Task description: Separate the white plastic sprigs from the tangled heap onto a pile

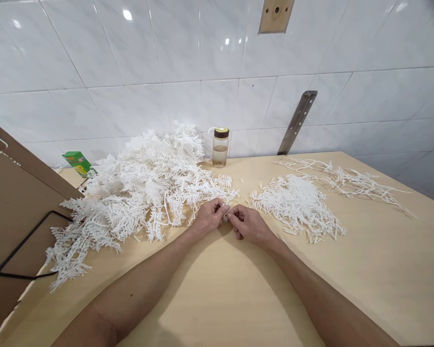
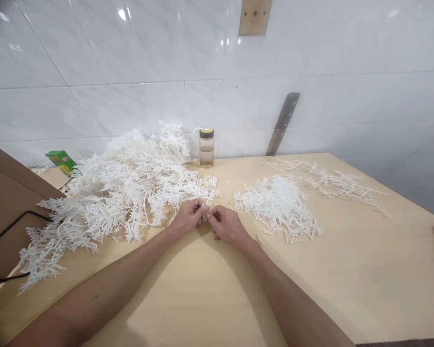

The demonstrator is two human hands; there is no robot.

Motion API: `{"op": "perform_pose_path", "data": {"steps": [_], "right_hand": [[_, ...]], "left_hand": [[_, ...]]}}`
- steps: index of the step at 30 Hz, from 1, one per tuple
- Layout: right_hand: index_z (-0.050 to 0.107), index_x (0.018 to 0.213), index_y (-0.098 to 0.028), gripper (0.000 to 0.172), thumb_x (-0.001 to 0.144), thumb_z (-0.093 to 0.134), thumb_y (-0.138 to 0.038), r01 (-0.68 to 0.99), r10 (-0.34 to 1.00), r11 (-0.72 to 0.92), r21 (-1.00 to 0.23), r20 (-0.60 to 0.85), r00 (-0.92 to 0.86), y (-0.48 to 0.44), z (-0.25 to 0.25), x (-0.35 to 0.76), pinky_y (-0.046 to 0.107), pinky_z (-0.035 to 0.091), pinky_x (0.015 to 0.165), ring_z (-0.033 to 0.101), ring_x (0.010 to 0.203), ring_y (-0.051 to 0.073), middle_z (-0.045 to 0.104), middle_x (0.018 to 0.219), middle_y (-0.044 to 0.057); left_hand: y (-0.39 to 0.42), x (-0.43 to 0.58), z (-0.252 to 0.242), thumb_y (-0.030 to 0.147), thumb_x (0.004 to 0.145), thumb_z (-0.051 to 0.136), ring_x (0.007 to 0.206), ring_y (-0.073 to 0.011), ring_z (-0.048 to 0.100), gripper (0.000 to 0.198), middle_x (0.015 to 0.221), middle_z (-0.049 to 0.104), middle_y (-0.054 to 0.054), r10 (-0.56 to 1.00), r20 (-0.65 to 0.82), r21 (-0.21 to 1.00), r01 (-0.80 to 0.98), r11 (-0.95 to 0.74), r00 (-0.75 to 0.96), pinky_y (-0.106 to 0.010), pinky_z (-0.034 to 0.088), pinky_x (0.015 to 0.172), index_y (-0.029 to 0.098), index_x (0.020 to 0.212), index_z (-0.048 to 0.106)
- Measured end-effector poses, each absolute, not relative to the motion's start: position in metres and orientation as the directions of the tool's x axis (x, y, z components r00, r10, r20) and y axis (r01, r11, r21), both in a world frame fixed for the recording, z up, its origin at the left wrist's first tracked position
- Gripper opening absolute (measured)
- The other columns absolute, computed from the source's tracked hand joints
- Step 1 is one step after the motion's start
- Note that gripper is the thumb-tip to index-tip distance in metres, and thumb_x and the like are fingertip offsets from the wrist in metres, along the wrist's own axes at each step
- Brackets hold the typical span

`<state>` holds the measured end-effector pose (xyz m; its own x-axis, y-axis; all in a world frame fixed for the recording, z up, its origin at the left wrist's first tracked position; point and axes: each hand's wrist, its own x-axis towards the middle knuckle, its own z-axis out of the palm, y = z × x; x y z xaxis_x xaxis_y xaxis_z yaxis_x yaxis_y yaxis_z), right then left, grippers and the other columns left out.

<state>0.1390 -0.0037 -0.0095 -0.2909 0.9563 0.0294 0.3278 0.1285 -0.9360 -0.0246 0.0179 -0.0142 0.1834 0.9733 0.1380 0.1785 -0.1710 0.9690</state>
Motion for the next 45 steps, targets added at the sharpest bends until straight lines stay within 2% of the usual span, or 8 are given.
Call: {"op": "perform_pose_path", "data": {"steps": [6, 12, 18, 26, 35, 40, 45], "right_hand": [[0.056, 0.085, -0.020, 0.015, 0.085, 0.054, -0.035, 0.330, 0.961, 0.128, -0.935, 0.034, -0.276, -0.001, -0.015, 0.137, 0.021, 0.044, 0.040, 0.055, 0.038, 0.011, 0.056, 0.051, -0.006], [0.056, 0.084, -0.020, 0.018, 0.086, 0.053, -0.038, 0.284, 0.957, 0.118, -0.952, 0.033, -0.288, 0.000, -0.014, 0.137, 0.021, 0.044, 0.039, 0.054, 0.038, 0.011, 0.055, 0.052, -0.006], [0.053, 0.081, -0.021, 0.018, 0.086, 0.054, -0.039, 0.262, 0.950, 0.134, -0.956, 0.048, -0.308, -0.003, -0.011, 0.137, 0.021, 0.043, 0.041, 0.053, 0.038, 0.011, 0.054, 0.051, -0.007], [0.053, 0.080, -0.021, 0.018, 0.087, 0.054, -0.038, 0.270, 0.951, 0.129, -0.954, 0.042, -0.305, -0.005, -0.005, 0.136, 0.021, 0.043, 0.041, 0.054, 0.037, 0.011, 0.054, 0.052, -0.007], [0.053, 0.079, -0.021, 0.011, 0.085, 0.053, -0.031, 0.341, 0.961, 0.137, -0.930, 0.041, -0.275, -0.003, -0.011, 0.134, 0.020, 0.044, 0.039, 0.055, 0.037, 0.011, 0.054, 0.050, -0.007], [0.052, 0.077, -0.021, 0.009, 0.083, 0.053, -0.028, 0.370, 0.975, 0.062, -0.927, -0.022, -0.220, 0.001, -0.013, 0.129, 0.020, 0.045, 0.037, 0.059, 0.038, 0.013, 0.057, 0.050, -0.006], [0.055, 0.079, -0.021, 0.014, 0.085, 0.053, -0.033, 0.281, 0.967, 0.076, -0.957, 0.001, -0.256, 0.000, -0.013, 0.130, 0.021, 0.045, 0.037, 0.057, 0.037, 0.012, 0.056, 0.052, -0.006]], "left_hand": [[0.014, -0.025, -0.011, 0.039, 0.084, 0.056, 0.051, -0.0105, 0.042, 0.026, 0.052, 0.047, 0.005, 0.978, 0.154, 0.952, 0.243, -0.184, 0.137, -0.024, 0.033, 0.052, 0.020, 0.068, 0.051], [0.011, -0.025, -0.010, 0.041, 0.086, 0.057, 0.051, -0.0106, 0.042, 0.028, 0.053, 0.046, 0.005, 0.979, 0.161, 0.958, 0.219, -0.185, 0.123, -0.024, 0.033, 0.053, 0.020, 0.069, 0.050], [0.011, -0.023, -0.011, 0.036, 0.086, 0.056, 0.055, -0.0112, 0.043, 0.024, 0.057, 0.048, 0.004, 0.975, 0.188, 0.929, 0.303, -0.215, 0.116, -0.024, 0.034, 0.057, 0.019, 0.070, 0.052], [0.013, -0.024, -0.015, 0.034, 0.087, 0.054, 0.063, -0.0137, 0.050, 0.020, 0.065, 0.055, 0.001, 0.964, 0.215, 0.912, 0.321, -0.254, 0.154, -0.026, 0.037, 0.062, 0.019, 0.075, 0.056], [0.009, -0.023, -0.010, 0.033, 0.088, 0.050, 0.062, -0.0129, 0.043, 0.020, 0.063, 0.046, 0.004, 0.967, 0.213, 0.874, 0.414, -0.253, 0.141, -0.027, 0.034, 0.062, 0.020, 0.073, 0.048], [0.002, -0.017, -0.014, 0.034, 0.089, 0.049, 0.062, -0.0124, 0.042, 0.020, 0.065, 0.045, 0.004, 0.954, 0.299, 0.898, 0.329, -0.291, 0.029, -0.026, 0.035, 0.062, 0.021, 0.074, 0.046], [0.002, -0.018, -0.016, 0.035, 0.089, 0.053, 0.060, -0.0123, 0.045, 0.020, 0.063, 0.049, 0.003, 0.964, 0.267, 0.924, 0.288, -0.253, -0.009, -0.026, 0.036, 0.061, 0.020, 0.076, 0.051]]}}
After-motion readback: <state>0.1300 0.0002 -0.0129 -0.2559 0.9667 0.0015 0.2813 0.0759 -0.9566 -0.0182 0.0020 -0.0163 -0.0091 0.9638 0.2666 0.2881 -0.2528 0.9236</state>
